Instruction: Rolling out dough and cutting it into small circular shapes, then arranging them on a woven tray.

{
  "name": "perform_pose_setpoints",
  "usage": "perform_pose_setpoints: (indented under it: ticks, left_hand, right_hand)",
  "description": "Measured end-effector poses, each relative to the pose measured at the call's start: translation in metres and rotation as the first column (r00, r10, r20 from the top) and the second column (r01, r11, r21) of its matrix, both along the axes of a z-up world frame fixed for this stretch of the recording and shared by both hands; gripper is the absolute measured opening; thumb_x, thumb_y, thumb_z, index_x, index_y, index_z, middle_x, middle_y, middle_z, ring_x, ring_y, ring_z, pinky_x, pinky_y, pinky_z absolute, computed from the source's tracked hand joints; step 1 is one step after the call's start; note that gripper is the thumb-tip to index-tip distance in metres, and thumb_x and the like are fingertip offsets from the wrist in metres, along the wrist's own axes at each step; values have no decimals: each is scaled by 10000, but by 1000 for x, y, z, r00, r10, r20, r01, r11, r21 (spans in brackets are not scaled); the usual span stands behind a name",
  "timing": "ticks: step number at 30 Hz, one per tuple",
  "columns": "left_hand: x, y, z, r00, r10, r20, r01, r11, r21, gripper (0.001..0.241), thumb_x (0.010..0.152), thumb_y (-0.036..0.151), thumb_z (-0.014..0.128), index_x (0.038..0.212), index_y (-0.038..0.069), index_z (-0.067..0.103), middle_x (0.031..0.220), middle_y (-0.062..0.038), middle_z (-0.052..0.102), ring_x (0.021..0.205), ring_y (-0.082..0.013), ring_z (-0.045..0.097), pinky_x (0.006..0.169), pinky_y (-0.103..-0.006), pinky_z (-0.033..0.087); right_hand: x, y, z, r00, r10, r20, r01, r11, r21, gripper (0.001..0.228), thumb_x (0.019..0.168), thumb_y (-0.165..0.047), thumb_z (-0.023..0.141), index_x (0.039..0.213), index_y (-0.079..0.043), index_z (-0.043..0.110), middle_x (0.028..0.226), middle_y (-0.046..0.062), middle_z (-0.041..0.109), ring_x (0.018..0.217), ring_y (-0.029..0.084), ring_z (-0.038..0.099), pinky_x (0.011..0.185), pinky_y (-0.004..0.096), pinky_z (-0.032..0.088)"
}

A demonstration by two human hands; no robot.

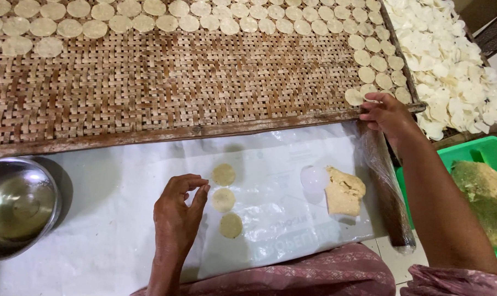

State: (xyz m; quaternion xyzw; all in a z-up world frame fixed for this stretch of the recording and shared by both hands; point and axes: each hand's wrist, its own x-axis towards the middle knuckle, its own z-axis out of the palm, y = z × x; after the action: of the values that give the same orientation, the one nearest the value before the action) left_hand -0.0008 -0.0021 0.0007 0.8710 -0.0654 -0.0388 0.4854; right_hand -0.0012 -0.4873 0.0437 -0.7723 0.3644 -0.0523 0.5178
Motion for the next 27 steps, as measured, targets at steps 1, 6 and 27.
perform_pose_setpoints:
  ticks: [1,6,27]
  left_hand:
    - [0,0,0,1000,0,9,0,1000,1,135,876,220,744,923,93,754,1130,-9,737,912,-165,715,801,-330,606]
    - [0,0,2,1000,5,-24,-6,1000,-21,127,874,211,743,915,92,756,1140,-5,736,923,-166,720,823,-334,608]
    - [2,21,2,975,129,183,-99,981,-165,101,873,172,721,882,71,716,1080,-23,730,872,-182,699,768,-317,551]
  right_hand:
    - [1,16,12,998,-19,-66,14,997,-73,357,1029,-27,494,1358,-155,547,1330,63,626,1025,185,610,865,356,459]
    - [2,-24,-17,984,156,-82,-170,961,-220,607,879,117,457,1425,-143,509,1316,92,613,921,200,608,747,336,437]
    - [-15,111,-1,767,568,-298,-550,343,-762,159,900,-110,745,1058,-96,735,1106,79,755,827,255,708,682,376,565]
